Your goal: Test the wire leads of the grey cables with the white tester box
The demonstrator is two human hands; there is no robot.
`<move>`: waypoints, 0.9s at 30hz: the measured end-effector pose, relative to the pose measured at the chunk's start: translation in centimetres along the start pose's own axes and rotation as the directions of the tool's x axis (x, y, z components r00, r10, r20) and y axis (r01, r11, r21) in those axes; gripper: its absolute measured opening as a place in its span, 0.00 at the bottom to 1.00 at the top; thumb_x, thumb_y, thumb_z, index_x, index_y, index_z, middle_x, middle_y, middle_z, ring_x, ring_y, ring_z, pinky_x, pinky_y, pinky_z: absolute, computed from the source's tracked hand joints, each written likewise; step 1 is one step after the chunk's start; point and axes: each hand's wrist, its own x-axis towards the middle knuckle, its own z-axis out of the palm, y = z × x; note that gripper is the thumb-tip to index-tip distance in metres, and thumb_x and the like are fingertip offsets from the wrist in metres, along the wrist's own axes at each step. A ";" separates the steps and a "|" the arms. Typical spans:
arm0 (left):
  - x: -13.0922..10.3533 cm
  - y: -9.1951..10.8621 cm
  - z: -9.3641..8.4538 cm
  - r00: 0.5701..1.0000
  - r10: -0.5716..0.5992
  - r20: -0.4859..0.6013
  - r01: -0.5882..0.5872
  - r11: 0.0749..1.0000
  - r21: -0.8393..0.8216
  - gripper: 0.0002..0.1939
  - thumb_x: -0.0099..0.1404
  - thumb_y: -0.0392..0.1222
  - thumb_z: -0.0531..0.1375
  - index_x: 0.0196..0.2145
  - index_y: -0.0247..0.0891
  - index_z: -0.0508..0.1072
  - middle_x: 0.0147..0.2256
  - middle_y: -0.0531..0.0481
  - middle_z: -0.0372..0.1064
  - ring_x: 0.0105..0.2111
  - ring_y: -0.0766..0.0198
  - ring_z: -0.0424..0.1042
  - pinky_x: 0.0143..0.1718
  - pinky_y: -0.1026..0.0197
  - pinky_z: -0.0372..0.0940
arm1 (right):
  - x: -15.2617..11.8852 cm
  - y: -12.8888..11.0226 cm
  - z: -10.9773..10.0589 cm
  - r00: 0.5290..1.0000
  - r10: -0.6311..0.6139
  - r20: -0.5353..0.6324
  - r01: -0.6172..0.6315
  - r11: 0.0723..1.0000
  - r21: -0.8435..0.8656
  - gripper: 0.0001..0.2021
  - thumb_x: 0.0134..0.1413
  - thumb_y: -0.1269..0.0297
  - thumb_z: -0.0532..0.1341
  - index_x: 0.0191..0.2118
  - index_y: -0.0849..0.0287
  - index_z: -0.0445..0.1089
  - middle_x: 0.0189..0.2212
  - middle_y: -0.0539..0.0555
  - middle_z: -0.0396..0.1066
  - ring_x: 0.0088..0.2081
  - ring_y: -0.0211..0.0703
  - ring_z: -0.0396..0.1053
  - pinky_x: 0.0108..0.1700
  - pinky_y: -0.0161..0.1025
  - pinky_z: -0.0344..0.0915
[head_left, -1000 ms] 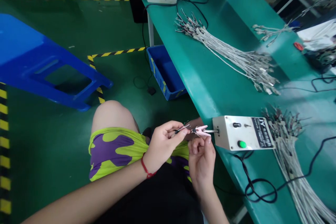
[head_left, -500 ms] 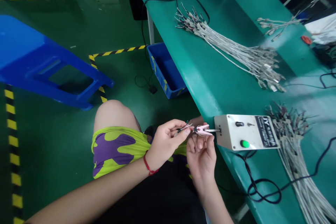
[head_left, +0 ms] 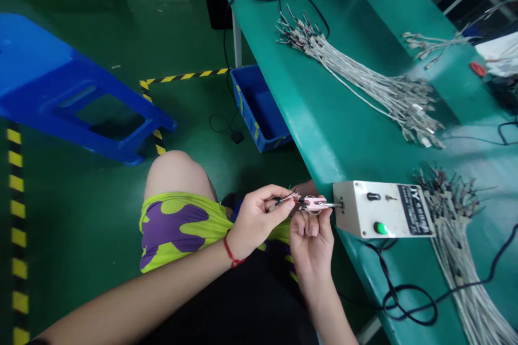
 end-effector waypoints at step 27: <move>0.0 0.0 0.2 0.998 0.065 0.003 -0.065 0.996 0.065 0.07 0.66 0.41 0.71 0.41 0.36 0.83 0.40 0.42 0.81 0.41 0.54 0.80 0.40 0.59 0.74 | -0.2 0.0 0.2 1.000 -0.020 -0.012 0.019 0.996 -0.088 0.15 0.58 0.55 0.76 0.44 0.56 0.77 0.17 0.37 0.47 0.20 0.32 0.37 0.23 0.29 0.53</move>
